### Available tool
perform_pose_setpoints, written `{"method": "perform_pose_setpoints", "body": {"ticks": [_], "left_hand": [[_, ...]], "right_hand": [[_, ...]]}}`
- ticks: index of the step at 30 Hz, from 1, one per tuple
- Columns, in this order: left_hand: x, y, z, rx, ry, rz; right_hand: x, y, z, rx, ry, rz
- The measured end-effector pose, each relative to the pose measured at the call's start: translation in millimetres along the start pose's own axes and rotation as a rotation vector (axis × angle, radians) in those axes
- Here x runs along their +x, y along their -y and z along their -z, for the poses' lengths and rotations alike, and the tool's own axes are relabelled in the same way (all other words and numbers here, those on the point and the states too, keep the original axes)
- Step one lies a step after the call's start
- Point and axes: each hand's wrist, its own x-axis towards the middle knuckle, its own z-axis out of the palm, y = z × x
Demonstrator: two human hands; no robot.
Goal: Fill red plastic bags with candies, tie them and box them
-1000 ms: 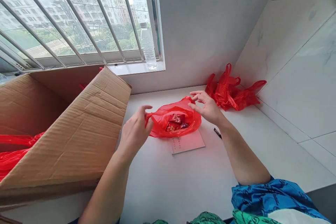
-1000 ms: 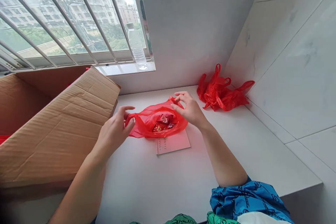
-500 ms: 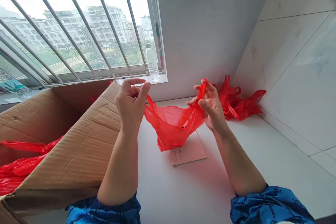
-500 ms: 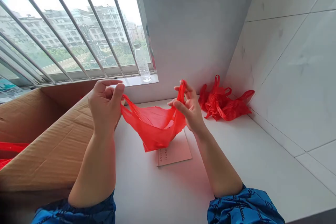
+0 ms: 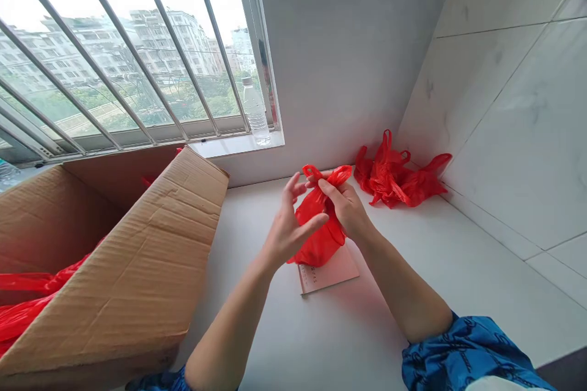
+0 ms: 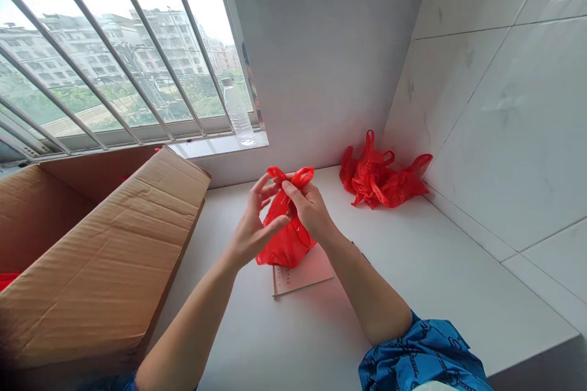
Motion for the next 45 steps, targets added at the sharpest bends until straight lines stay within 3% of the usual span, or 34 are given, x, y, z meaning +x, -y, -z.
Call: {"method": "perform_pose_setpoints", "body": {"ticks": [2,3,7,10,13,15,18,21,24,28,31,35,37,39,41,43,45], "left_hand": [[-8,17,-7.1,-0.085,0.162,0.152],[-10,23,-9.2,-0.141,0.174,0.215],[-6,36,-6.0,-0.481,-0.057,0.458],[-3,38,-2.1,-0.694,-0.135,0.537],[-7,38,-5.2,-0.770,-0.160,0.563],[-10,37,-7.8,-0.787,-0.155,0.572],[-12,37,-5.4,-0.799,-0.171,0.572],[-9,38,2.7,-0.834,-0.351,0.543],[-6,37,5.9,-0.885,-0.443,0.453],[-9,34,-3.1,-0.730,-0.298,0.376],[-13,35,-8.4,-0.501,-0.158,0.388],[-15,42,-5.2,-0.187,-0.088,0.326],[-17,43,-2.9,0.062,-0.036,0.249],[-18,42,-2.0,0.239,0.017,0.210],[-18,39,-0.7,0.196,0.078,0.254],[-16,37,3.2,-0.075,0.191,0.360],[-13,37,10.5,-0.411,0.272,0.462]], "right_hand": [[2,3,5,0.057,-0.004,-0.008],[3,4,8,0.063,0.001,0.011],[9,4,30,0.014,0.070,0.098],[10,-5,39,-0.017,0.117,0.036],[5,-18,28,-0.121,0.287,-0.086],[0,-27,13,-0.171,0.314,-0.068],[-4,-39,-6,-0.032,0.092,0.003],[0,-49,-11,0.299,-0.157,-0.107],[4,-59,-10,0.463,-0.257,-0.217],[1,-67,-14,0.375,-0.221,-0.252],[-5,-65,-18,0.261,-0.049,-0.295],[-14,-59,-16,0.101,0.218,-0.310],[-16,-59,-15,-0.015,0.214,-0.285],[-16,-62,-15,-0.094,0.109,-0.232],[-13,-66,-14,-0.068,-0.014,-0.235],[-9,-69,-12,0.046,-0.088,-0.310],[-4,-67,-7,0.161,-0.069,-0.371]]}}
